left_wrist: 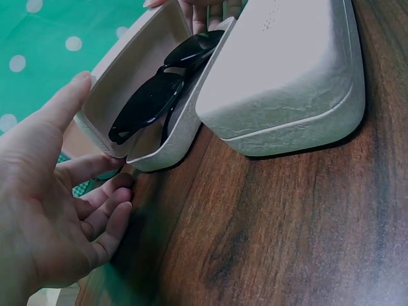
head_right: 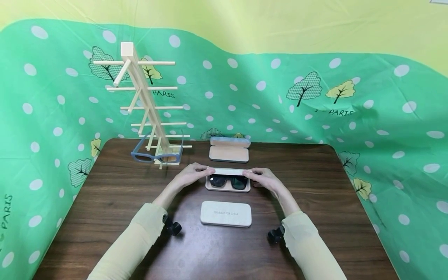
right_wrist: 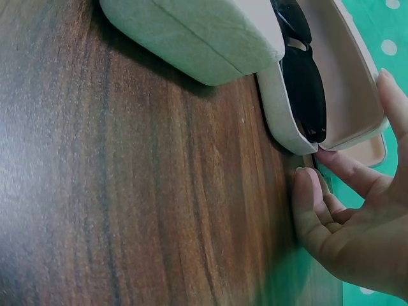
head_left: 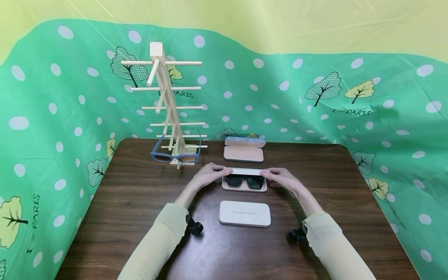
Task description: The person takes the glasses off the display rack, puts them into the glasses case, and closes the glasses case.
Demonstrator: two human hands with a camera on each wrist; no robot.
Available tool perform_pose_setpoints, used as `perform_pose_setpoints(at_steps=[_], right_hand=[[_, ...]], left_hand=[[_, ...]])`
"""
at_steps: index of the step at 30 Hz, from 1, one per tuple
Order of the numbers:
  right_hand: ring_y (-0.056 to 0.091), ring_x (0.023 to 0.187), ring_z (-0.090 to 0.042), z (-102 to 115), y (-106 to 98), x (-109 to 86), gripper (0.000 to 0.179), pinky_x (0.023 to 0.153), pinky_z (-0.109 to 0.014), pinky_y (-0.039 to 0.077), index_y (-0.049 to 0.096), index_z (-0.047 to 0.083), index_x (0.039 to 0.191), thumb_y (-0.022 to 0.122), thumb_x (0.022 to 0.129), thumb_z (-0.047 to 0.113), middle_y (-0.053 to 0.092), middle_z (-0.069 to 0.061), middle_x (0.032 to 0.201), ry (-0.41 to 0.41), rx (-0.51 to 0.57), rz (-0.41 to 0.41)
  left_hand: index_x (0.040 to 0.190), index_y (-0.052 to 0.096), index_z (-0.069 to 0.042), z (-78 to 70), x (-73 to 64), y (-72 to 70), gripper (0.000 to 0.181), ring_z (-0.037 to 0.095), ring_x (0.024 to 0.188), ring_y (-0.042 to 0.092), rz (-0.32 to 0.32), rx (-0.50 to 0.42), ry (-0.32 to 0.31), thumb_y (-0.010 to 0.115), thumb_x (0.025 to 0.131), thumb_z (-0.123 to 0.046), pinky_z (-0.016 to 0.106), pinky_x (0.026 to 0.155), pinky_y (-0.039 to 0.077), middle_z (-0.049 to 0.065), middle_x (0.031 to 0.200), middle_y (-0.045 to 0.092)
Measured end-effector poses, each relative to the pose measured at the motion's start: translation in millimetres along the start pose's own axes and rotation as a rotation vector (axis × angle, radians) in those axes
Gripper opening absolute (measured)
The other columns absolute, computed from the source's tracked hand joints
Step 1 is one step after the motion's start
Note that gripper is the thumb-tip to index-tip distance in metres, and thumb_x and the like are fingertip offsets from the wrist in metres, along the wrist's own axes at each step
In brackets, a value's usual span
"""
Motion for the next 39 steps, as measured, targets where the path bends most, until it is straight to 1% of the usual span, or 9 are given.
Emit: perform_pose_setpoints(at_steps=[5, 11, 14, 17, 20, 24, 29, 33, 39], right_hand=[[0.056, 0.126, -0.029, -0.4, 0.2, 0.1, 0.073, 0.104, -0.043, 0.056, 0.055, -0.002, 0.144, 0.067, 0.097, 0.052, 0.056, -0.023, 0.144, -0.008, 0.012, 0.002], [0.061, 0.118, -0.025, 1.4, 1.1, -1.3, 0.072, 0.102, -0.042, 0.057, 0.053, -0.003, 0.145, 0.067, 0.097, 0.049, 0.056, -0.024, 0.144, -0.017, 0.018, 0.01], [0.061, 0.12, -0.027, 1.9, 1.5, -1.7, 0.073, 0.103, -0.043, 0.056, 0.052, -0.002, 0.147, 0.067, 0.097, 0.049, 0.054, -0.025, 0.146, -0.015, 0.013, 0.014], [0.06, 0.125, -0.032, 1.7, 1.7, -2.5, 0.076, 0.104, -0.046, 0.055, 0.05, -0.003, 0.148, 0.066, 0.097, 0.05, 0.052, -0.027, 0.149, -0.014, -0.005, 0.019], [0.059, 0.129, -0.035, 0.8, 1.9, -2.9, 0.077, 0.106, -0.047, 0.054, 0.049, -0.002, 0.149, 0.067, 0.096, 0.052, 0.05, -0.027, 0.151, -0.009, -0.028, 0.018], [0.058, 0.133, -0.036, -0.3, 1.9, -2.9, 0.078, 0.107, -0.046, 0.054, 0.049, -0.001, 0.149, 0.068, 0.096, 0.052, 0.049, -0.026, 0.152, -0.011, -0.036, 0.014], [0.06, 0.131, -0.037, -0.5, 1.7, -3.9, 0.078, 0.105, -0.045, 0.055, 0.048, -0.002, 0.149, 0.068, 0.096, 0.051, 0.049, -0.027, 0.151, -0.028, -0.035, 0.005], [0.061, 0.129, -0.036, -0.4, 1.6, -4.9, 0.08, 0.104, -0.045, 0.056, 0.047, -0.002, 0.15, 0.068, 0.096, 0.052, 0.048, -0.028, 0.151, -0.041, -0.057, 0.004], [0.062, 0.126, -0.034, -0.8, 1.6, -5.4, 0.079, 0.102, -0.044, 0.057, 0.048, -0.001, 0.151, 0.069, 0.095, 0.052, 0.049, -0.027, 0.15, -0.05, -0.063, -0.006]], left_hand=[[0.138, 0.067, -0.016, 0.2, -2.1, 1.2, 0.078, 0.028, 0.142, 0.049, -0.017, -0.005, 0.02, 0.07, 0.083, -0.072, 0.048, 0.119, 0.04, 0.012, 0.151, 0.055], [0.136, 0.069, -0.016, 0.0, -4.5, 1.4, 0.075, 0.026, 0.136, 0.053, -0.044, 0.016, 0.026, 0.07, 0.084, -0.071, 0.047, 0.116, 0.043, 0.011, 0.144, 0.06], [0.133, 0.071, -0.017, 0.4, -4.6, 2.2, 0.073, 0.025, 0.133, 0.055, -0.05, 0.027, 0.034, 0.069, 0.084, -0.071, 0.046, 0.114, 0.044, 0.01, 0.141, 0.061], [0.133, 0.071, -0.017, 1.5, -4.2, 2.9, 0.073, 0.025, 0.132, 0.055, -0.054, 0.033, 0.039, 0.069, 0.084, -0.071, 0.045, 0.113, 0.045, 0.009, 0.14, 0.061], [0.136, 0.068, -0.016, 2.3, -4.3, 2.9, 0.075, 0.025, 0.132, 0.057, -0.058, 0.035, 0.039, 0.07, 0.084, -0.071, 0.045, 0.113, 0.045, 0.01, 0.141, 0.061], [0.139, 0.066, -0.015, 2.5, -4.7, 3.1, 0.078, 0.026, 0.129, 0.059, -0.058, 0.041, 0.042, 0.069, 0.084, -0.071, 0.045, 0.111, 0.047, 0.01, 0.141, 0.061], [0.139, 0.066, -0.016, 2.4, -4.2, 3.3, 0.079, 0.025, 0.127, 0.059, -0.058, 0.06, 0.05, 0.069, 0.084, -0.072, 0.044, 0.109, 0.048, 0.01, 0.14, 0.062], [0.139, 0.066, -0.016, 3.0, -4.0, 3.7, 0.08, 0.024, 0.124, 0.06, -0.059, 0.078, 0.057, 0.068, 0.084, -0.073, 0.044, 0.107, 0.048, 0.01, 0.139, 0.062], [0.14, 0.065, -0.014, 2.3, -5.8, 3.9, 0.078, 0.026, 0.122, 0.061, -0.052, 0.078, 0.072, 0.069, 0.085, -0.069, 0.044, 0.105, 0.05, 0.011, 0.139, 0.061]])
Point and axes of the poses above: each hand's wrist, its own x-axis towards the middle knuckle, its own y-axis out of the palm, z = x × y, the point moved 6 cm from there along x, towards the middle knuckle
